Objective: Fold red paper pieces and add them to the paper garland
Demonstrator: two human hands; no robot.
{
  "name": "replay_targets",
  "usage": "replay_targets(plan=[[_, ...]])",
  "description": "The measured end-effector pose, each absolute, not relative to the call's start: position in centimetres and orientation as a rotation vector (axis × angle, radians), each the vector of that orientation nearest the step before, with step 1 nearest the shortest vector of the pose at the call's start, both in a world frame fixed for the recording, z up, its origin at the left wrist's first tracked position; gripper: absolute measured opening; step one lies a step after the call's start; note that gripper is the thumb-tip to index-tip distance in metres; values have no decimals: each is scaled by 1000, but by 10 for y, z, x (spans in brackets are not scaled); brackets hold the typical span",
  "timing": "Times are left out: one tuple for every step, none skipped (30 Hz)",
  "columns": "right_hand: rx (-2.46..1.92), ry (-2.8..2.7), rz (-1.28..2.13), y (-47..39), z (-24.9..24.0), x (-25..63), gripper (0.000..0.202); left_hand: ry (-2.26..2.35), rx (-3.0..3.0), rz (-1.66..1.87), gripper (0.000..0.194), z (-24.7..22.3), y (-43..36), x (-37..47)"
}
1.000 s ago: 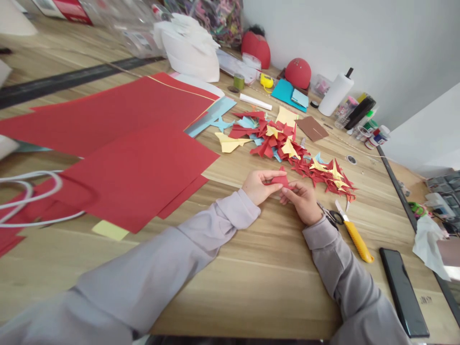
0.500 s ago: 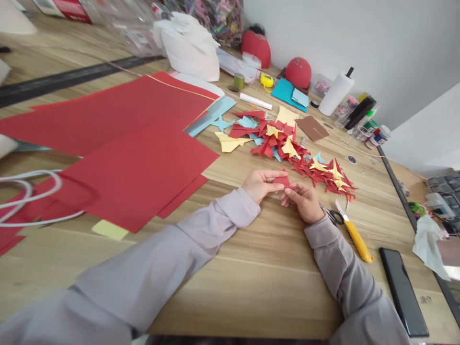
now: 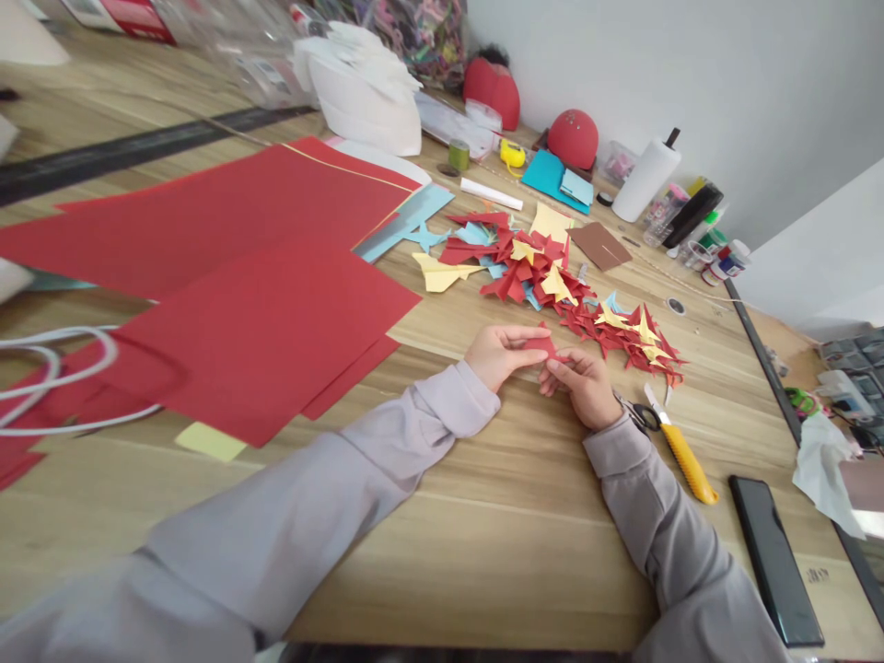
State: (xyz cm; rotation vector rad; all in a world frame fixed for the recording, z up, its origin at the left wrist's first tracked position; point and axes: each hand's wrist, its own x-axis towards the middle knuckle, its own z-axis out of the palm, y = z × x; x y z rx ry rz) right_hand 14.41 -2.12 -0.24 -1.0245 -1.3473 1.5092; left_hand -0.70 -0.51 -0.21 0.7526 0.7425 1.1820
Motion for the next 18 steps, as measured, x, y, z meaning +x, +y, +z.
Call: replay_targets(plan=[[-1035, -1356, 1497, -21, -2, 144, 19, 766, 800, 1191, 39, -3, -5, -7], [-1047, -1367, 1483, -22, -2, 143, 19, 784, 840, 1197, 40, -4, -5, -8], [-1056, -1379, 1467, -22, -1, 143, 19, 797, 868, 1199, 41, -4, -5, -8], [-1062, -1395, 1455, -22, -1, 143, 19, 804, 885, 1196, 41, -4, -5, -8], [-1064, -1410, 1449, -22, -1, 143, 19, 805, 892, 1188, 41, -4, -5, -9], [-1063, -1424, 1449, -22, -1, 143, 19, 803, 891, 1179, 41, -4, -5, -9], [-1058, -1435, 1453, -22, -1, 144, 19, 798, 882, 1169, 41, -4, -5, -9], [-1054, -1443, 1459, -22, -1, 144, 19, 794, 870, 1162, 41, -3, -5, -10], [-1050, -1447, 1466, -22, -1, 145, 19, 790, 856, 1157, 41, -3, -5, -10], [-1047, -1446, 1470, -22, -1, 145, 19, 787, 842, 1156, 40, -3, -5, -9], [-1044, -1439, 1471, -22, -1, 145, 18, 785, 831, 1156, 40, -3, -5, -9], [-1042, -1428, 1470, -22, -1, 145, 18, 785, 826, 1157, 40, -3, -5, -9], [-1041, -1417, 1469, -23, -1, 145, 18, 785, 825, 1160, 40, -3, -5, -9], [-1041, -1406, 1466, -23, -1, 144, 18, 785, 829, 1164, 40, -3, -5, -9], [-1043, -1396, 1459, -24, 0, 143, 18, 787, 839, 1170, 41, -3, -6, -8], [-1049, -1390, 1448, -24, 0, 143, 19, 790, 855, 1178, 40, -3, -6, -8], [-1058, -1386, 1432, -25, 1, 142, 20, 793, 874, 1184, 40, -3, -6, -8], [-1068, -1383, 1413, -25, 2, 141, 20, 797, 893, 1189, 40, -3, -6, -8]])
